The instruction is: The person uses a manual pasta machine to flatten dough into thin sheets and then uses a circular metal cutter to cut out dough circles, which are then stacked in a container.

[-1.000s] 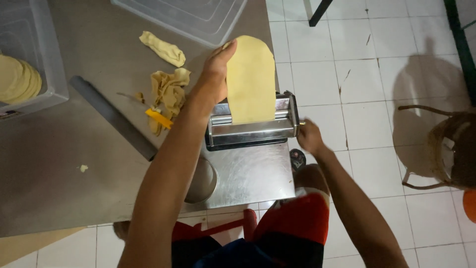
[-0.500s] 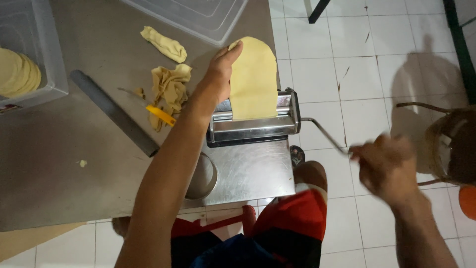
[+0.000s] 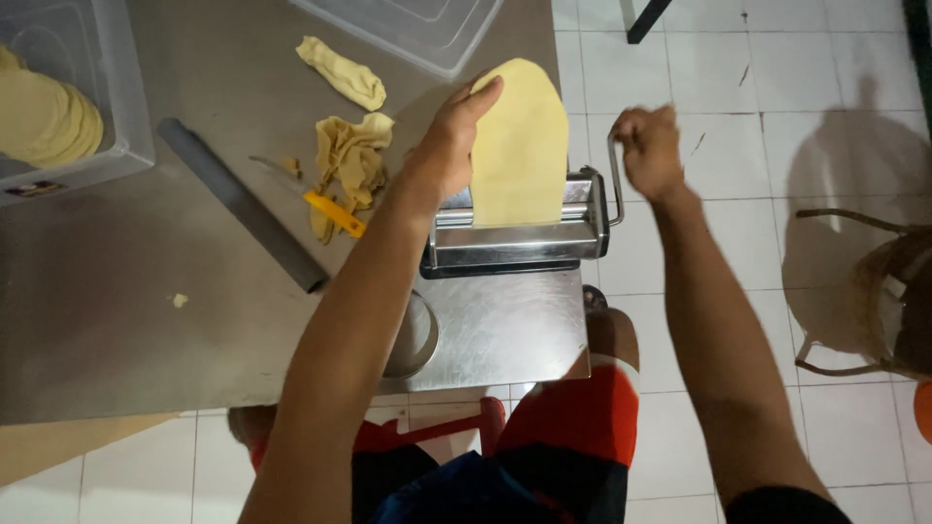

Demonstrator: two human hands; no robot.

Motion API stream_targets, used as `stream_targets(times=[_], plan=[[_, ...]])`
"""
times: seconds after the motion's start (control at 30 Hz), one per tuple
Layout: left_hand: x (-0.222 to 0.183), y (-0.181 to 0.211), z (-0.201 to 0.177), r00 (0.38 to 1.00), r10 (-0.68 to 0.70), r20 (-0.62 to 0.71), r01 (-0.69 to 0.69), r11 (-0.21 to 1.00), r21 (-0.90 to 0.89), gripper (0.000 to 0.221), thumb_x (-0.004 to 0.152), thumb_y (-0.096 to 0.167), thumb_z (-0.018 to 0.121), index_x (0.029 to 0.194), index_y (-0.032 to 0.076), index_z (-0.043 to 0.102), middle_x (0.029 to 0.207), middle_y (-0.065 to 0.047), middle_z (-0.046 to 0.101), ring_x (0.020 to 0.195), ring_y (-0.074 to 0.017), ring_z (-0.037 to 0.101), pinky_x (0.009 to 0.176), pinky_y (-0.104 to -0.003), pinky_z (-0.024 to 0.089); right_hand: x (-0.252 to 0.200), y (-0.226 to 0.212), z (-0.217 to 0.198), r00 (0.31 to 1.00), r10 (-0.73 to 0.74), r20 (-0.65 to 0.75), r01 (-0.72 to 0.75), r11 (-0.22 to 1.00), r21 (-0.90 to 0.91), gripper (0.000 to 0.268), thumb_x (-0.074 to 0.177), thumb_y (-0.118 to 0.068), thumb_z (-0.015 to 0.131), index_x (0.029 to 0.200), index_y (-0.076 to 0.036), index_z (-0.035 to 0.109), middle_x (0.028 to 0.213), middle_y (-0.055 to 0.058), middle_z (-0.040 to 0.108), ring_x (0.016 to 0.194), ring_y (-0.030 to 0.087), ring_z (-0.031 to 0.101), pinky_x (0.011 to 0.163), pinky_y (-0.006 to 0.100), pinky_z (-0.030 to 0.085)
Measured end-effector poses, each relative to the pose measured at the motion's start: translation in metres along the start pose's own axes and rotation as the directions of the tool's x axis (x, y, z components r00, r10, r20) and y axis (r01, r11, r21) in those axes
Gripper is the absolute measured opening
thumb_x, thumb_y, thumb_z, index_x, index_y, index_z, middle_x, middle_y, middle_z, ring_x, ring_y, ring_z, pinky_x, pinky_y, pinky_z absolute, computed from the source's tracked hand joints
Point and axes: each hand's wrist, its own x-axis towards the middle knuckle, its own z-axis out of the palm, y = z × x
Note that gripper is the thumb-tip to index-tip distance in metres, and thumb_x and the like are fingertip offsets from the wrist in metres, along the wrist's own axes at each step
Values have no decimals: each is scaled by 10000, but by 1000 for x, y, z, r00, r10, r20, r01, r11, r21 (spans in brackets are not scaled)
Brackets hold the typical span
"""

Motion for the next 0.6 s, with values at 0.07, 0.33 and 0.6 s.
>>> stream_targets(times=[0.07, 0.33, 0.6], plan=[[2, -2, 1, 991, 120, 62, -125, 989, 76, 458, 959, 329, 583, 1342, 81, 628, 1260, -104, 740, 1168, -253, 710, 969, -386, 579, -23, -3, 26, 999, 24, 32, -28, 991, 128, 287, 1043, 28, 396, 781, -50, 484, 767, 91, 574, 693, 266, 542, 682, 426, 397], [5, -1, 3, 999, -6, -52, 7, 1000, 23, 729, 872, 283, 653, 1548, 99, 451, 1433, -101, 628, 1271, -258, 636, 972, -413, 554, -154, -111, -3, 686, 545, 482, -508, 833, -218, 237, 879, -228, 433, 870, -92, 627, 946, 163, 697, 888, 379, 620, 739, 506, 485], [1, -1, 2, 1000, -21, 4, 21, 997, 80, 714, 907, 297, 621, 1558, 86, 417, 1509, -108, 572, 1316, -240, 605, 983, -366, 543, -140, -223, -160, 614, 569, 547, -399, 822, -407, 196, 931, -344, 606, 1062, -257, 722, 866, 20, 815, 731, 312, 748, 628, 463, 549]])
